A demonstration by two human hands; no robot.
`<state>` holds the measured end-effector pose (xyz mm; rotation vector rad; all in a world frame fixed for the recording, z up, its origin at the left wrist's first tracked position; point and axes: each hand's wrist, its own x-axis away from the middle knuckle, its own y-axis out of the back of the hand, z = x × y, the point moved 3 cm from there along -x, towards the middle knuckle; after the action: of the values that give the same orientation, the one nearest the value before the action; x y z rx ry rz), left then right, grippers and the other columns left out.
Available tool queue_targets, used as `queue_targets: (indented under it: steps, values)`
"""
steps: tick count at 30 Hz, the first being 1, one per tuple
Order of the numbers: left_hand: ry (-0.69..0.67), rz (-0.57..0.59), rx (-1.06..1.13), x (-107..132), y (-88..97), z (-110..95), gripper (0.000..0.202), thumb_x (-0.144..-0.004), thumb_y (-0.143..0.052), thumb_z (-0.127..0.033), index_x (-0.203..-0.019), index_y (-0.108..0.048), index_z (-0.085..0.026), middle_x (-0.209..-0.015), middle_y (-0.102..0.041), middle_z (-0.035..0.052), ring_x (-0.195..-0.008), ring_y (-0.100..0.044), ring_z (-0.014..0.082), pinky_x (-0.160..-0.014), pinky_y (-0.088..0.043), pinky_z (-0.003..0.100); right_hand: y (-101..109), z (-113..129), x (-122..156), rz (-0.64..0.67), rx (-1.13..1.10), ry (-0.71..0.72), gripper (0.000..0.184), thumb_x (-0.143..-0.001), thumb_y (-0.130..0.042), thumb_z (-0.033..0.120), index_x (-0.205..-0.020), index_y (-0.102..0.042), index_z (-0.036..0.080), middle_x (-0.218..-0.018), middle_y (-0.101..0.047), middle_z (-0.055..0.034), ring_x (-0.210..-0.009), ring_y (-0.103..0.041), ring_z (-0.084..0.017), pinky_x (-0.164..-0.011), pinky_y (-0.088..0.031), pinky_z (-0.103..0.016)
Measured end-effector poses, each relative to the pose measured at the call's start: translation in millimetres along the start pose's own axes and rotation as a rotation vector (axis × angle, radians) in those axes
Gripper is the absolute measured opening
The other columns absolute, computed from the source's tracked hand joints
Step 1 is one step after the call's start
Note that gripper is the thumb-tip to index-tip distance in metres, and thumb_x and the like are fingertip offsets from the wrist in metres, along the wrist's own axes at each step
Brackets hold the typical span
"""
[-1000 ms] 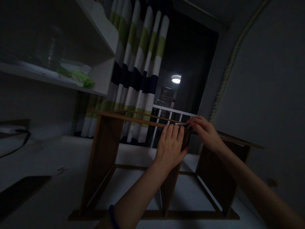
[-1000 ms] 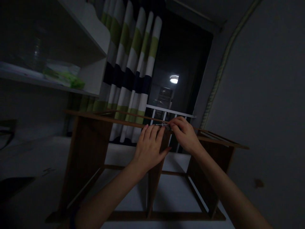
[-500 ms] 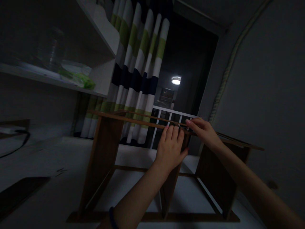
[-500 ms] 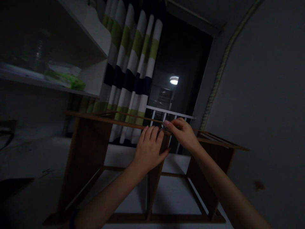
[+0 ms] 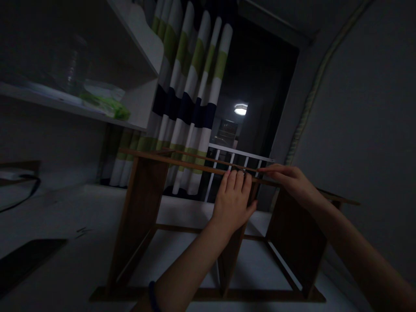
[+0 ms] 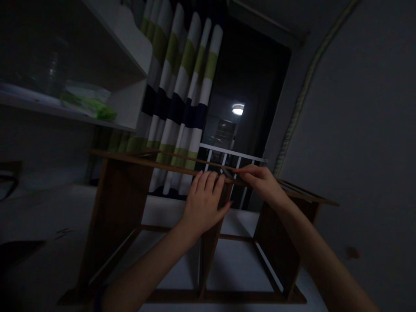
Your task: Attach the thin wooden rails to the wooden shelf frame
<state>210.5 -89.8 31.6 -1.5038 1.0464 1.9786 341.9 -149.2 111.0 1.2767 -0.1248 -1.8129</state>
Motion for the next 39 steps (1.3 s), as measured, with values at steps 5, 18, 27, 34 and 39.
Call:
queue_targets:
  steps: [5, 18, 27, 34, 39]
  values:
    - [0.001, -0.004, -0.002, 0, -0.7, 0, 0.059, -0.078, -0.050, -0.046, -0.124, -0.043, -0.010, -0.122, -0.048, 0.0137, -0.118, -0.038, 0.0282, -0.107, -0.023, 0.041, 2, -18, 0, -0.005, -0.013, -0.002, 0.031, -0.070, -0.060, 0.042, -0.087, -0.069, 0.017, -0.075, -0.069, -0.0044, -0.070, -0.062, -0.017, -0.067, -0.051, -0.032]
    - [0.010, 0.002, 0.000, 0, -0.4, -1, 0.059, -0.078, -0.050, -0.045, -0.125, -0.043, -0.009, -0.123, -0.047, 0.0137, -0.118, -0.037, 0.0276, -0.108, -0.021, 0.041, -6, -18, -5, -0.153, 0.256, 0.200, 0.023, -0.077, -0.055, 0.035, -0.090, -0.070, 0.023, -0.094, -0.060, -0.0071, -0.095, -0.052, -0.023, -0.088, -0.037, -0.044]
    - [0.003, -0.011, -0.001, 0, -0.3, -1, 0.060, -0.076, -0.052, -0.044, -0.124, -0.043, -0.009, -0.122, -0.048, 0.0144, -0.117, -0.038, 0.0285, -0.108, -0.022, 0.042, -17, -1, -3, -0.105, 0.185, 0.203, 0.034, -0.084, -0.044, 0.043, -0.091, -0.069, 0.022, -0.093, -0.066, -0.0054, -0.094, -0.055, -0.022, -0.086, -0.038, -0.039]
    - [0.004, -0.008, 0.001, 1, -1.8, -1, 0.060, -0.076, -0.051, -0.046, -0.124, -0.043, -0.010, -0.123, -0.048, 0.0143, -0.118, -0.038, 0.0285, -0.108, -0.022, 0.042, -17, -1, -3, -0.101, 0.128, 0.226, 0.039, -0.085, -0.041, 0.045, -0.093, -0.069, 0.020, -0.091, -0.067, -0.0055, -0.092, -0.057, -0.021, -0.083, -0.039, -0.036]
    - [0.003, -0.018, -0.007, 1, -1.7, -1, 0.061, -0.076, -0.051, -0.045, -0.124, -0.043, -0.009, -0.123, -0.048, 0.0143, -0.118, -0.038, 0.0285, -0.108, -0.021, 0.041, -21, 7, -2, -0.066, 0.117, 0.261, 0.036, -0.087, -0.041, 0.042, -0.091, -0.069, 0.022, -0.089, -0.066, -0.0035, -0.088, -0.057, -0.019, -0.081, -0.040, -0.033]
